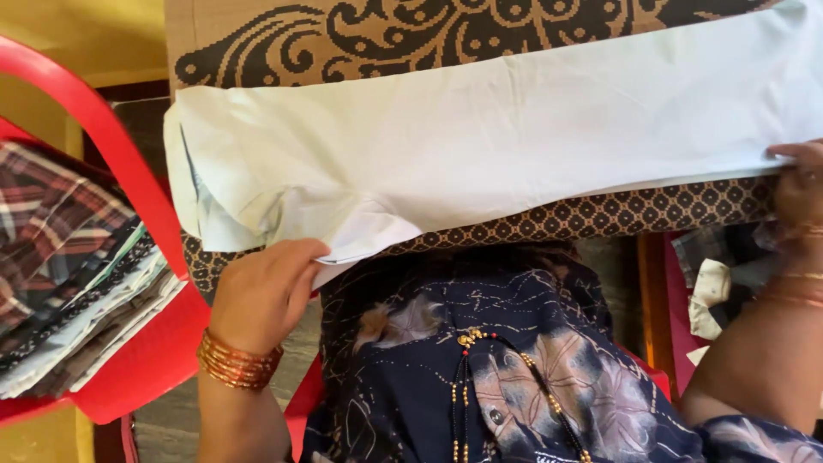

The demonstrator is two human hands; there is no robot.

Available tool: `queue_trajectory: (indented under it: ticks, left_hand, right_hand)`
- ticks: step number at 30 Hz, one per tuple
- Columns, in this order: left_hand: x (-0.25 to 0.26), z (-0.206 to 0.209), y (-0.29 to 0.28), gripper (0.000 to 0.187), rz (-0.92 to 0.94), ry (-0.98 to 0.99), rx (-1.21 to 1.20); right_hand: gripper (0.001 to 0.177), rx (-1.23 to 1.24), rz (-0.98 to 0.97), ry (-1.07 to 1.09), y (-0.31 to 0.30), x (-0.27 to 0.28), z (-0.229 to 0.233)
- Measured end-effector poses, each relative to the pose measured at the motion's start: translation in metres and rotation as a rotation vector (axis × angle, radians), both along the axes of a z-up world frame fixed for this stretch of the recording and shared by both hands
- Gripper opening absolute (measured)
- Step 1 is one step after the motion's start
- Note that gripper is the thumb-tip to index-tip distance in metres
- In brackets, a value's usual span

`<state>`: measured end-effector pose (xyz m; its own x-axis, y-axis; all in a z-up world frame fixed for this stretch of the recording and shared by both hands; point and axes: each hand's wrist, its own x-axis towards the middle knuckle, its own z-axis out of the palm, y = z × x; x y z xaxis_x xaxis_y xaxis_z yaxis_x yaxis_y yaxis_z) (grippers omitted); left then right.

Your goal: Folding a light blue shirt on a table.

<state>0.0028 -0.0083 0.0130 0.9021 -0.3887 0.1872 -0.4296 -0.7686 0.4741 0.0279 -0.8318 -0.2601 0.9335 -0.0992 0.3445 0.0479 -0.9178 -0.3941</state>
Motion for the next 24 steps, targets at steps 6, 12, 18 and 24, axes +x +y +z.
queue_trajectory:
  ticks: [6, 12, 18, 24]
  left_hand:
    - [0.037, -0.017, 0.002, 0.024, -0.061, 0.057, -0.019]
    - [0.124, -0.069, 0.027, 0.021, 0.01, -0.211, 0.153]
    - [0.191, -0.123, 0.061, 0.031, 0.126, -0.328, 0.388]
    - [0.212, -0.141, 0.081, 0.016, 0.129, -0.235, 0.473]
  right_hand:
    - [0.027, -0.224, -0.057, 0.164, 0.114, 0.007, 0.162]
    - [0.021, -0.216, -0.213, -0.081, 0.068, 0.148, 0.126]
    - [0.035, -0.611, -0.008, 0.208, 0.048, 0.222, 0.112]
    - [0.022, -0.805, 0.037, 0.11, 0.028, 0.244, 0.098]
